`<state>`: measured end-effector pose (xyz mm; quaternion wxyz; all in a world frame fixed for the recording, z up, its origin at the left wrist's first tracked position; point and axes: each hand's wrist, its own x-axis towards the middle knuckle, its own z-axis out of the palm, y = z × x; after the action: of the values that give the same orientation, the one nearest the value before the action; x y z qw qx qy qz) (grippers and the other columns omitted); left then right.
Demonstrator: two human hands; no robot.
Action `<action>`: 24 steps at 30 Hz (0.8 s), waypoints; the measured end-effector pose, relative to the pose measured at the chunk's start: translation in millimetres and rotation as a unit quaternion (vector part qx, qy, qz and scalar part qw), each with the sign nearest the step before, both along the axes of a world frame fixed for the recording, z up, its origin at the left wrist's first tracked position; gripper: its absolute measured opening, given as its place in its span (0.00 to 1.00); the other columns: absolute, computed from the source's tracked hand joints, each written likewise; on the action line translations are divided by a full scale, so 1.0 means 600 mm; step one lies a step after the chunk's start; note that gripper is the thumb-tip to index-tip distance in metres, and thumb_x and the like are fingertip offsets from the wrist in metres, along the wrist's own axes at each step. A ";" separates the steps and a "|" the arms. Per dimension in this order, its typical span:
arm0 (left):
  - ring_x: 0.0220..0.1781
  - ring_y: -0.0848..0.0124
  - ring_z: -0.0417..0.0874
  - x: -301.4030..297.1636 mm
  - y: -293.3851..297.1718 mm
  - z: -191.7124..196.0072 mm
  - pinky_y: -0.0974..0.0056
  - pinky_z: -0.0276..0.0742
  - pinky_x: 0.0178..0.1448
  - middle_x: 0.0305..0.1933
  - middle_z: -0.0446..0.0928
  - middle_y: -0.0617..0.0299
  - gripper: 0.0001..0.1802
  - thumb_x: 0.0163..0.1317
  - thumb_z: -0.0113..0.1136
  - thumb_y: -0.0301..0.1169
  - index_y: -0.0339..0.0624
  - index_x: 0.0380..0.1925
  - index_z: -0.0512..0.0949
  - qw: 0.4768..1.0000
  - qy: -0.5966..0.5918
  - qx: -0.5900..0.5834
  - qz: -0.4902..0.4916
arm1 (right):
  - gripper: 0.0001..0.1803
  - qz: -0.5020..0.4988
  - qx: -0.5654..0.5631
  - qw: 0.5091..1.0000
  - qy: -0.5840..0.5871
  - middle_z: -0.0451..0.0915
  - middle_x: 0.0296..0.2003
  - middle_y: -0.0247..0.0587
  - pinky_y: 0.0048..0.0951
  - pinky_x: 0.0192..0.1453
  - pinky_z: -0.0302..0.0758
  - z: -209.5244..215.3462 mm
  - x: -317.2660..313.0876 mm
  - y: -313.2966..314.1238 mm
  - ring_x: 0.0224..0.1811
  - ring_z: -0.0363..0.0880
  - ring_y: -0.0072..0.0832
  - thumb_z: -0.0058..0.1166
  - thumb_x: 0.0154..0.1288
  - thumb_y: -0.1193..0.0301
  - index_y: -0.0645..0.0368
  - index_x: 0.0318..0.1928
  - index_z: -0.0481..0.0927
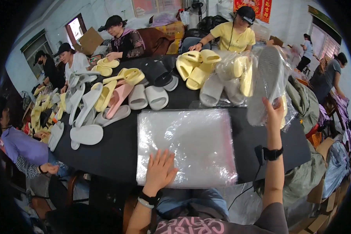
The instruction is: Packaging finished shoes into individual plastic bags and then placing the bagged shoes into a large sack for shipment.
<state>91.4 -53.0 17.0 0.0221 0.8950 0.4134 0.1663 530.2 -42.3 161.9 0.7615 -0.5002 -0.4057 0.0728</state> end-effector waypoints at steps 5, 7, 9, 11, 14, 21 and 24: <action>0.77 0.46 0.56 0.002 -0.004 -0.003 0.38 0.43 0.78 0.75 0.61 0.51 0.34 0.69 0.50 0.52 0.49 0.71 0.66 1.000 0.002 -0.009 0.013 | 0.23 -0.047 -0.115 0.893 -0.433 0.75 0.35 0.41 0.31 0.38 0.74 0.028 -0.158 -0.093 0.35 0.77 0.33 0.69 0.43 0.76 0.65 0.42 0.75; 0.75 0.46 0.61 0.004 -0.005 -0.006 0.37 0.47 0.76 0.72 0.66 0.51 0.32 0.68 0.51 0.52 0.49 0.67 0.70 0.999 -0.021 0.026 0.012 | 0.25 -0.005 -0.144 0.850 -0.507 0.75 0.39 0.43 0.34 0.37 0.76 -0.004 -0.209 -0.115 0.37 0.78 0.39 0.68 0.37 0.76 0.63 0.41 0.75; 0.75 0.47 0.62 0.002 -0.004 -0.009 0.37 0.48 0.76 0.71 0.67 0.51 0.31 0.68 0.51 0.52 0.50 0.67 0.71 1.000 -0.004 0.008 0.014 | 0.25 0.064 -0.163 0.829 -0.532 0.76 0.42 0.42 0.37 0.38 0.78 -0.038 -0.276 -0.121 0.40 0.79 0.39 0.67 0.38 0.73 0.61 0.42 0.76; 0.75 0.48 0.62 -0.007 -0.006 -0.010 0.37 0.49 0.76 0.70 0.69 0.51 0.31 0.68 0.51 0.52 0.52 0.67 0.71 1.000 0.014 -0.006 0.025 | 0.24 0.129 -0.163 0.793 -0.573 0.76 0.44 0.39 0.34 0.39 0.76 -0.091 -0.324 -0.119 0.43 0.78 0.35 0.65 0.43 0.71 0.58 0.45 0.76; 0.74 0.52 0.63 -0.030 -0.005 -0.068 0.40 0.49 0.77 0.67 0.72 0.54 0.31 0.65 0.52 0.55 0.57 0.65 0.73 0.985 -0.082 -0.150 -0.003 | 0.25 0.162 -0.204 0.720 -0.643 0.77 0.45 0.34 0.30 0.40 0.73 -0.130 -0.366 -0.135 0.44 0.77 0.32 0.64 0.45 0.68 0.57 0.48 0.77; 0.74 0.50 0.63 -0.033 -0.013 -0.039 0.47 0.52 0.78 0.67 0.71 0.51 0.31 0.58 0.63 0.40 0.50 0.64 0.73 0.994 -0.022 -0.100 0.026 | 0.27 0.202 -0.270 0.741 -0.581 0.80 0.48 0.34 0.33 0.44 0.75 -0.096 -0.342 -0.189 0.46 0.79 0.32 0.67 0.50 0.65 0.50 0.54 0.78; 0.75 0.51 0.60 -0.044 -0.012 0.064 0.39 0.49 0.77 0.71 0.68 0.54 0.31 0.56 0.61 0.41 0.53 0.63 0.74 0.997 0.028 -0.071 0.007 | 0.20 0.142 -0.279 0.837 -0.449 0.82 0.43 0.40 0.37 0.43 0.77 -0.089 -0.284 -0.224 0.40 0.81 0.39 0.68 0.53 0.68 0.54 0.48 0.82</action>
<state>64.8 -60.1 55.4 0.0729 0.8926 0.4307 0.1113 359.7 -176.6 108.5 0.3055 -0.6059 -0.7322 0.0578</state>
